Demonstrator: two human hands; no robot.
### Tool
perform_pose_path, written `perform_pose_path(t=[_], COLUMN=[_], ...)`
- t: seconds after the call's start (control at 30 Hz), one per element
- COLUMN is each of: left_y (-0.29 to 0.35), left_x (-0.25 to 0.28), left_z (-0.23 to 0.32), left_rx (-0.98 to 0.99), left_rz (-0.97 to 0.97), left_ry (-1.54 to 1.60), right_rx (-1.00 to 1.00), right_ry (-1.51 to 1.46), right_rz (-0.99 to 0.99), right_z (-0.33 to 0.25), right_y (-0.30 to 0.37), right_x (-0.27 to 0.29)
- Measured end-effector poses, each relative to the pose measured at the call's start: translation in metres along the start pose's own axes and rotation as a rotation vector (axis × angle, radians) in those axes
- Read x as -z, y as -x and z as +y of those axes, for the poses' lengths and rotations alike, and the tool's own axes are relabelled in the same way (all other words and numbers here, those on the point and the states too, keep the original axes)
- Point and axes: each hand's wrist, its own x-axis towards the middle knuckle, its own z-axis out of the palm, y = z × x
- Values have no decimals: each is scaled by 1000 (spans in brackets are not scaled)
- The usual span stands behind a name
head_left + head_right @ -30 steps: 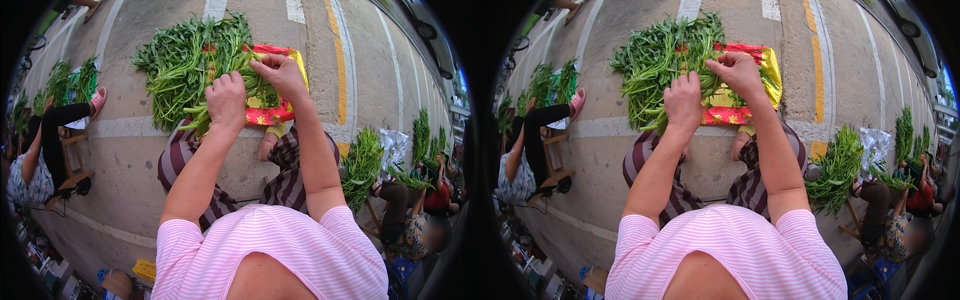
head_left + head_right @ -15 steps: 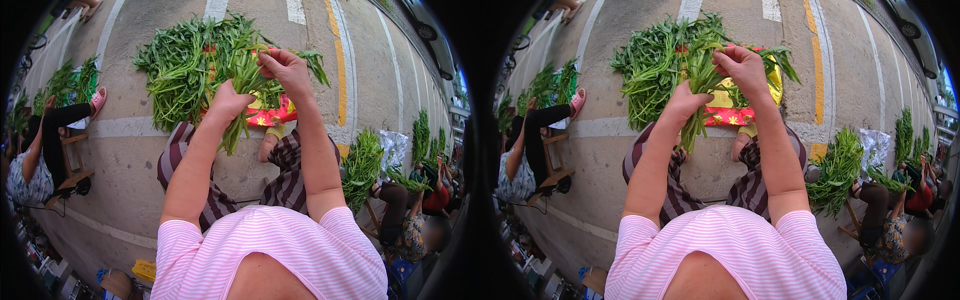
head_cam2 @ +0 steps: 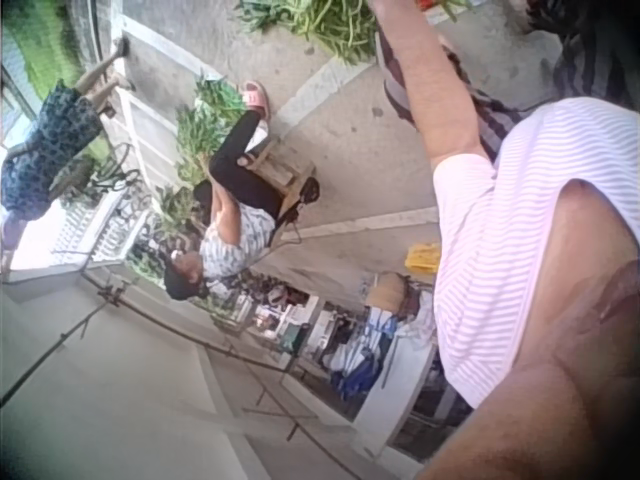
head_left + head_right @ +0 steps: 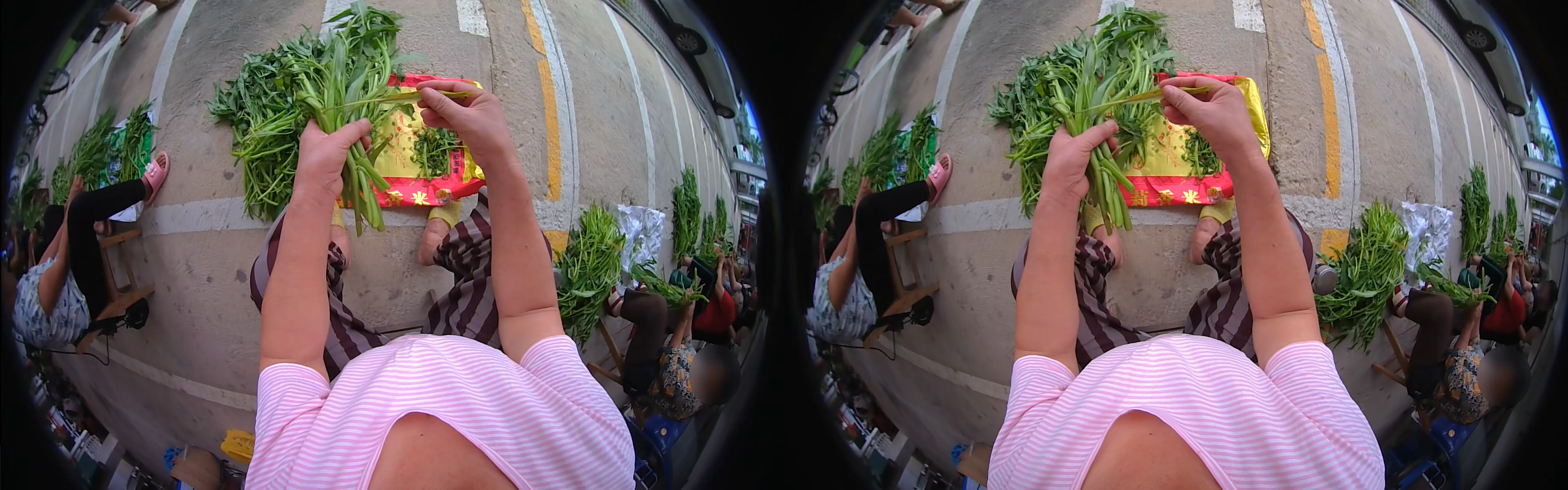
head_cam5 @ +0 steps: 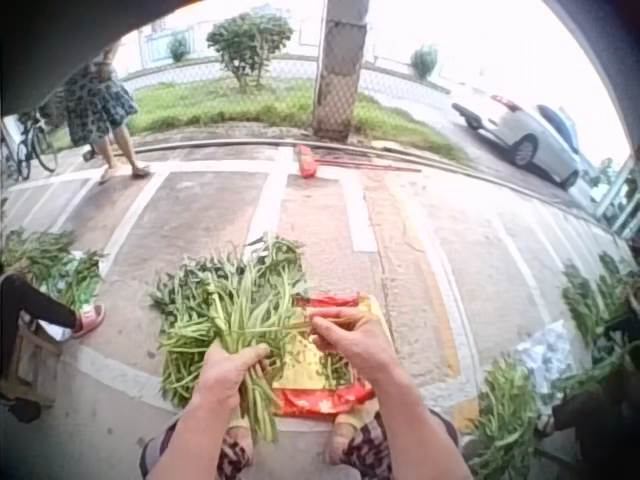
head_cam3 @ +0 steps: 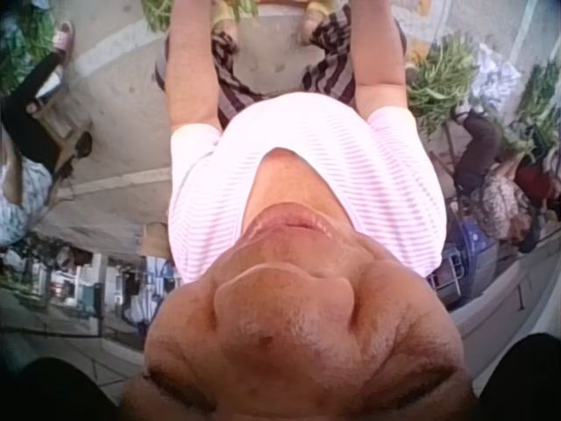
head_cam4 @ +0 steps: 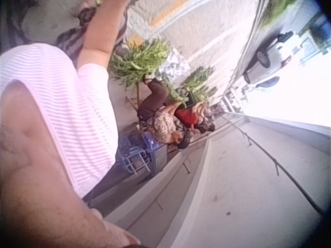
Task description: The person picks leaves and stems from bundles of water spinach by hand, sorting the edible parts onto a plastic sheet on the ground.
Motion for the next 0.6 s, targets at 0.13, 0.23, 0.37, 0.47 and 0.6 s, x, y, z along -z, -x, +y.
perform_pose_path(t=[0.13, 0.23, 0.37, 0.47, 0.6], left_y=[-1, 0, 2, -2, -2], left_x=[3, 0, -4, 0, 5], left_z=[1, 3, 10, 10, 11], left_rx=[-45, -47, -52, -94, -153], left_rz=[-48, -95, -106, -71, -23], left_ry=[51, 134, 245, 253, 239], right_rx=[60, 53, 0, -42, -70], right_ry=[229, 220, 188, 189, 108], right_rz=[7, -57, -172, -177, -148], right_z=[4, 16, 26, 27, 22], right_y=[1, -1, 10, 11, 11], right_x=[-5, -7, -27, -32, -30])
